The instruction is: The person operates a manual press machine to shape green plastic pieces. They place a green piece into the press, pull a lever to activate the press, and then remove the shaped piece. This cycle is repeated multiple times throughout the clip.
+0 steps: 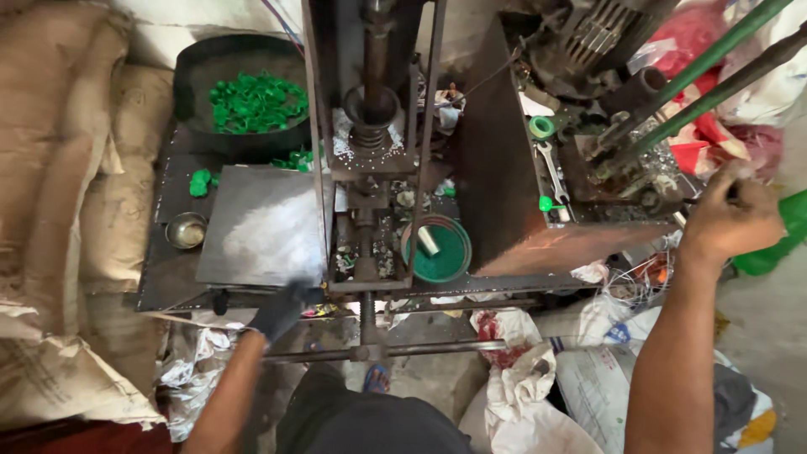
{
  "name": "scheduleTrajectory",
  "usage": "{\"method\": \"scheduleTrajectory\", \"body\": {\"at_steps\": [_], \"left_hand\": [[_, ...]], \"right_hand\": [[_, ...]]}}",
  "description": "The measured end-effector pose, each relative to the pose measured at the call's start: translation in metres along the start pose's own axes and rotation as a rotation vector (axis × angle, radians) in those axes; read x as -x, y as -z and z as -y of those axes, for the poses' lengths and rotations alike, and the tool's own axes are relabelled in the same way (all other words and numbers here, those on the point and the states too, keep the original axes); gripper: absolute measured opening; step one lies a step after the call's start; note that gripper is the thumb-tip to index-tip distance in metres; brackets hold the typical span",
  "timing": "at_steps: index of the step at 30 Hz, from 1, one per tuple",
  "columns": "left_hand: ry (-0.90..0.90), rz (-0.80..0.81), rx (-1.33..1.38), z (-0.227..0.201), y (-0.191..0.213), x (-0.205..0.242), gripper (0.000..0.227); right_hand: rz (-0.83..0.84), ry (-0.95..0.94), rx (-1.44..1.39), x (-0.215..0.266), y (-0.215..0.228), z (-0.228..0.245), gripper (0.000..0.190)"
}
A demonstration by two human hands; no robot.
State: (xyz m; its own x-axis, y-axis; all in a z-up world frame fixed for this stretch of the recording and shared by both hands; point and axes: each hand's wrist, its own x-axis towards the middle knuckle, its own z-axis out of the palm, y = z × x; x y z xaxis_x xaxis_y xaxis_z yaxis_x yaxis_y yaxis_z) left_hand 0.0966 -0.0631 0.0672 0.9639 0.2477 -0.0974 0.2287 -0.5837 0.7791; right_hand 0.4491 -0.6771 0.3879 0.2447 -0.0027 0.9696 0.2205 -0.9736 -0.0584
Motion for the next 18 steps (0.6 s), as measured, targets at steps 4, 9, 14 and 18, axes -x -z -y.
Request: {"method": "scheduleTrajectory", "body": {"at_steps": [4,9,14,18], "left_hand": [[0.095,0.563,-0.645,0.026,0.003,0.059,0.042],[0.440,0.495,-0.799,0.020,-0.005,0.090,0.053],[0.457,0.608,-0.733,0.037,0.000,0.069,0.048],[0.356,0.648,-0.682,0.058,-0.004,0.072,0.041]], "right_hand": [[-0.014,0.014,-0.032,-0.009,0.006,0.009,0.032],[0.153,-0.109,-0.448,0.007,0.021,0.020,0.022],[0.244,-0.449,-0.740,0.168,0.078,0.083,0.050],[0.720,-1.268,-0.727,0.331,0.130,0.140,0.048]]}}
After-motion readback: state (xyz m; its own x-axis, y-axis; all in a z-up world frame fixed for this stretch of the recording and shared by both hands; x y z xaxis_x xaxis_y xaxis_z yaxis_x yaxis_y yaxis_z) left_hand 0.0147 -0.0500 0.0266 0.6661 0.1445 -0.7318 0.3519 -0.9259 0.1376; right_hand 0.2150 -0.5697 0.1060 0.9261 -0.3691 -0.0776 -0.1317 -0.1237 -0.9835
